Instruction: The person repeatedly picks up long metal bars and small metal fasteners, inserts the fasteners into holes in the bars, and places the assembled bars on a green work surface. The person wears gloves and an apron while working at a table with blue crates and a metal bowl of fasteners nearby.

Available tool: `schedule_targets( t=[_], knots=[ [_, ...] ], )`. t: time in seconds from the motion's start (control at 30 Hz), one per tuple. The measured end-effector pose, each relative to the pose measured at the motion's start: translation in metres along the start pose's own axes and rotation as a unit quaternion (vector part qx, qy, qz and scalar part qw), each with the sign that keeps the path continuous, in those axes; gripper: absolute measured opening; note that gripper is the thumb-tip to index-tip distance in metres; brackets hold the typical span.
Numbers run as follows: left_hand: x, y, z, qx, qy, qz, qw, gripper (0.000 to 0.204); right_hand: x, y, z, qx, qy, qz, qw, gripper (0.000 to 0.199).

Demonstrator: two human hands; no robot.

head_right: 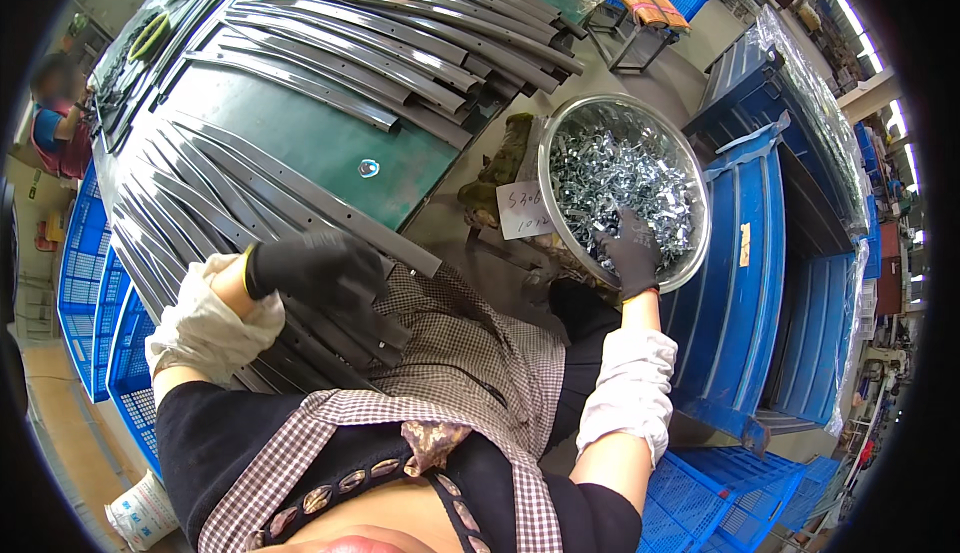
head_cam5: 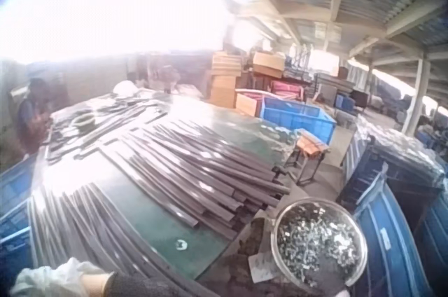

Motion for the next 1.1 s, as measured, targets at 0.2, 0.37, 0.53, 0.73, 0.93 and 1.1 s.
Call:
schedule_targets(
  t=[0.2, 0.37, 0.53, 0.73, 0.93, 1.1],
  knots=[
    [-0.107, 0.001, 0.101, -0.129, -0.293, -0.316, 0.893, 0.037, 0.015, 0.002, -0.018, -0.055, -0.041, -0.073, 0.995, 0.021],
    [-0.102, -0.005, 0.158, -0.152, -0.376, -0.333, 0.851, 0.036, 0.009, 0.008, -0.034, -0.010, -0.163, -0.123, 0.979, 0.027],
    [-0.061, -0.046, 0.105, -0.120, -0.323, -0.202, 0.917, 0.034, -0.021, 0.022, -0.028, 0.073, -0.494, -0.037, 0.866, 0.017],
    [-0.007, -0.083, 0.036, -0.041, -0.271, -0.207, 0.939, 0.036, -0.030, 0.063, 0.037, 0.062, -0.675, 0.025, 0.734, 0.016],
    [0.032, -0.103, -0.031, -0.012, -0.019, -0.145, 0.989, 0.032, -0.044, 0.140, 0.154, -0.250, -0.585, 0.011, 0.772, 0.015],
    [0.049, -0.088, -0.034, -0.006, 0.026, -0.156, 0.987, 0.027, -0.032, 0.160, 0.176, -0.268, -0.513, 0.040, 0.814, 0.019]
  ],
)
Point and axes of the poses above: each hand's wrist, its own y-axis away from the middle knuckle, its own x-axis out of the palm, z = x × y, the point moved 5 cm from there along -y, towards the middle knuckle, and after that the axes turned 1 degree about -y, right-handed, at the moved point
